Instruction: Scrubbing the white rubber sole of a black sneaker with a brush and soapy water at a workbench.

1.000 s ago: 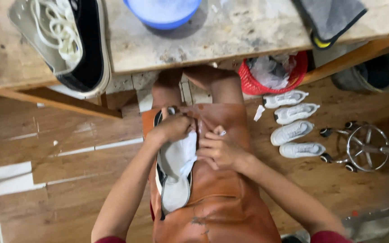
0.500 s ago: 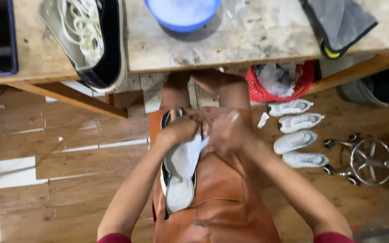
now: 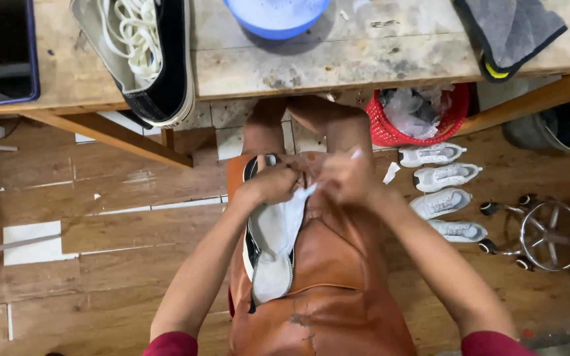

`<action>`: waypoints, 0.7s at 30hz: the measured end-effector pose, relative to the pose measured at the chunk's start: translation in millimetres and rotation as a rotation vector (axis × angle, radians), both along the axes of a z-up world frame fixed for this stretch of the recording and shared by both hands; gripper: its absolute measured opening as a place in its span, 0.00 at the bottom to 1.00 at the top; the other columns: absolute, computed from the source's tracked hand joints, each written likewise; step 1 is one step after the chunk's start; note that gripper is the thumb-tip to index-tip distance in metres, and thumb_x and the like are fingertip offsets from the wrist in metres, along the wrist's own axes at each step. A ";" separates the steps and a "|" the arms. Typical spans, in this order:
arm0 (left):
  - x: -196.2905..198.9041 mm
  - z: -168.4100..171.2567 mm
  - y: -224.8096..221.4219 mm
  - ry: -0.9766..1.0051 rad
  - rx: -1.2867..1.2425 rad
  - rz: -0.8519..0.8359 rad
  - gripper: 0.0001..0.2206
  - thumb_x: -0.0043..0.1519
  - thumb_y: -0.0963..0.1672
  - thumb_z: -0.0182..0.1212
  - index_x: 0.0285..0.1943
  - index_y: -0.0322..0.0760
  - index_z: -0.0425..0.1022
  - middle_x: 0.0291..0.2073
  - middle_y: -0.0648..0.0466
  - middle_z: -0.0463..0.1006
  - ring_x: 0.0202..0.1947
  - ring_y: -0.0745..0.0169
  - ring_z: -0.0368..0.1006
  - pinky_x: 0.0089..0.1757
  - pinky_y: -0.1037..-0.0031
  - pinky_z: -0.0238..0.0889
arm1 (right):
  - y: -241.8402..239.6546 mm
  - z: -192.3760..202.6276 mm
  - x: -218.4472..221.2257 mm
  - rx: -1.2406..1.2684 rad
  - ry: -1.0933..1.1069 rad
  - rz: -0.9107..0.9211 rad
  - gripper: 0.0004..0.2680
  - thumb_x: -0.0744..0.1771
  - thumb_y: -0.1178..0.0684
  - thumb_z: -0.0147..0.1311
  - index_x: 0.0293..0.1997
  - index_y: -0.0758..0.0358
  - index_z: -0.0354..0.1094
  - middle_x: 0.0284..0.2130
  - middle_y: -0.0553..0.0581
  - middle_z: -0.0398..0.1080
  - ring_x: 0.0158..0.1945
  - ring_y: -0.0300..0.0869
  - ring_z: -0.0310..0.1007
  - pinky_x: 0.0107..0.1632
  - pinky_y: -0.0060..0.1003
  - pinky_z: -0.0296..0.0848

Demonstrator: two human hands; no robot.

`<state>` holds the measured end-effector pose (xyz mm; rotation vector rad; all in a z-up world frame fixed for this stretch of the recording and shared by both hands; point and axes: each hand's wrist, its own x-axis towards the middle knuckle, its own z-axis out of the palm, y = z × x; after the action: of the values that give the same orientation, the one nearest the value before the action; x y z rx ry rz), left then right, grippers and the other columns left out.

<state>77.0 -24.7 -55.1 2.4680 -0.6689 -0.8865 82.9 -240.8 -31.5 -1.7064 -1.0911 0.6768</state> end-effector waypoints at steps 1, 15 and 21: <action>2.2 13.6 3.6 0.021 0.015 -0.013 0.11 0.61 0.44 0.49 0.39 0.36 0.78 0.37 0.43 0.79 0.47 0.41 0.70 0.52 0.40 0.34 | -8.6 -32.2 8.2 -0.137 -0.537 -0.241 0.08 0.62 0.47 0.46 0.18 0.45 0.60 0.24 0.42 0.58 0.29 0.38 0.61 0.41 0.39 0.58; 11.4 -52.7 -5.5 -0.016 -0.033 -0.062 0.11 0.60 0.44 0.48 0.31 0.36 0.76 0.28 0.44 0.77 0.38 0.40 0.70 0.51 0.36 0.35 | 18.8 0.8 -30.4 -0.003 -0.692 -0.028 0.09 0.67 0.44 0.47 0.27 0.48 0.67 0.27 0.42 0.62 0.30 0.40 0.61 0.39 0.40 0.56; 9.8 -14.9 6.5 0.008 0.101 -0.049 0.10 0.58 0.42 0.50 0.39 0.35 0.78 0.37 0.44 0.79 0.48 0.40 0.69 0.52 0.26 0.30 | 11.5 32.3 3.4 0.003 -0.323 -0.159 0.13 0.65 0.57 0.45 0.14 0.51 0.63 0.17 0.45 0.49 0.23 0.34 0.52 0.37 0.28 0.55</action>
<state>86.8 -18.2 -70.0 2.5454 -0.7001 -0.9711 86.2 -229.2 0.8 -1.9202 -1.1574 0.3048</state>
